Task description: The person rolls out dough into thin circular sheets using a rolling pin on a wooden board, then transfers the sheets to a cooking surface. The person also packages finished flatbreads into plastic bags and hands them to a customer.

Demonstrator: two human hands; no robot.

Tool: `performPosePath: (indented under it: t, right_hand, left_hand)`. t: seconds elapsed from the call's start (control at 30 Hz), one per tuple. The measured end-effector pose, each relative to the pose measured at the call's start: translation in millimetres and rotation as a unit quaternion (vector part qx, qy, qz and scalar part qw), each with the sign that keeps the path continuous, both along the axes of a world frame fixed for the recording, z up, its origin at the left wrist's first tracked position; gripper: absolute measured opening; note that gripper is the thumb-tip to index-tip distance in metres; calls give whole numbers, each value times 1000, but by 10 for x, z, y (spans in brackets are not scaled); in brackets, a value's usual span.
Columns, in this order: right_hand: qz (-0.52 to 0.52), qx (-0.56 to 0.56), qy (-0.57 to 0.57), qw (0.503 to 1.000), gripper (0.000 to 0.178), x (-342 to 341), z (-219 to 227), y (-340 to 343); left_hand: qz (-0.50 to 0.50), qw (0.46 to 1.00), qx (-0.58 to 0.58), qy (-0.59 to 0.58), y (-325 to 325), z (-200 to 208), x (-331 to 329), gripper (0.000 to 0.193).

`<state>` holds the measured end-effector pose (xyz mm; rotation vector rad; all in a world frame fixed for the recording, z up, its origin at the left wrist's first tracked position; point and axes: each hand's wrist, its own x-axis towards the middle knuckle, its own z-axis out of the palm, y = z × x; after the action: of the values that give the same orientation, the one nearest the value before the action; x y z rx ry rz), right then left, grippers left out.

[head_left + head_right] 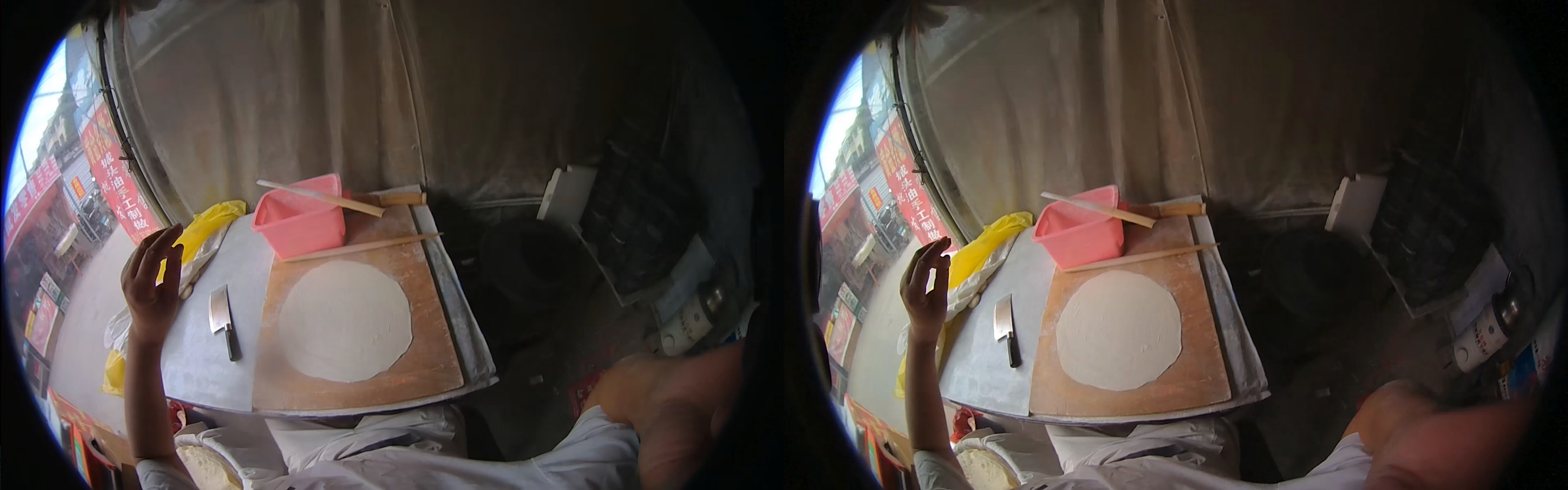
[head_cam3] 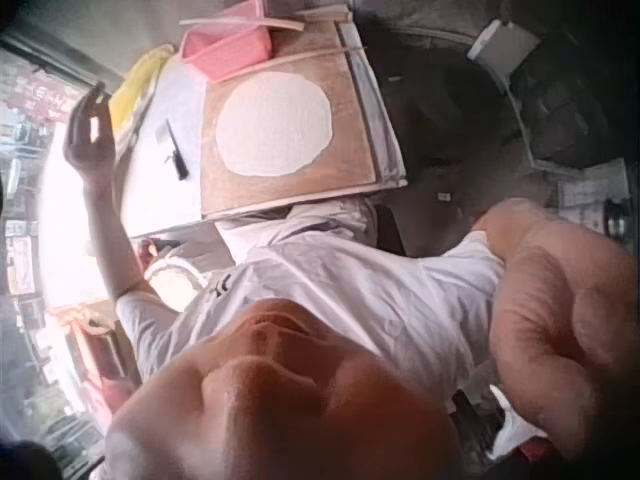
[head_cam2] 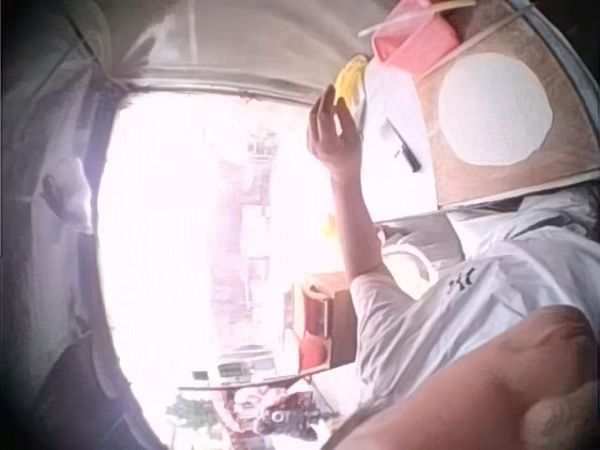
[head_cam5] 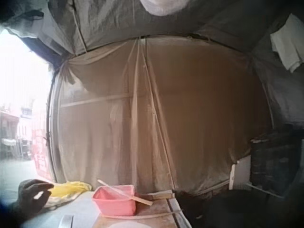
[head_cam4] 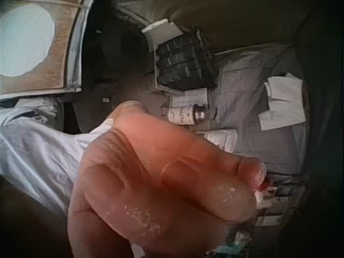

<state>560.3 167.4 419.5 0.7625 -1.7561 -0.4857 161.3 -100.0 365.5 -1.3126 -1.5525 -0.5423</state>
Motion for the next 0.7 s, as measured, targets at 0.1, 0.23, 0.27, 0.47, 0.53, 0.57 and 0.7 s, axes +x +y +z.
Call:
performPosePath:
  t: [0.1,0.23,0.27,0.47,0.53,0.57,0.7]
  right_hand:
    - [2,2,33,999,56,31,185,-117]
    - [-35,46,130,990,55,713,429,-458]
    - [-33,56,143,988,54,791,449,-509]
    - [6,65,177,982,52,867,461,-509]
    - [29,68,185,980,51,898,454,-480]
    - [26,68,189,979,51,948,445,-491]
    - [4,75,215,974,49,1228,331,-619]
  left_hand:
    - [-16,996,12,82,-11,735,223,21]
    - [-63,960,65,264,200,1728,981,15]
    - [-79,956,90,267,224,1899,1105,15]
    - [-141,936,186,263,374,2629,1614,15]
    - [-252,932,224,136,508,3013,1786,17]
    - [-284,915,261,119,590,3187,1925,19]
    - [-251,900,296,200,819,3881,2169,29]
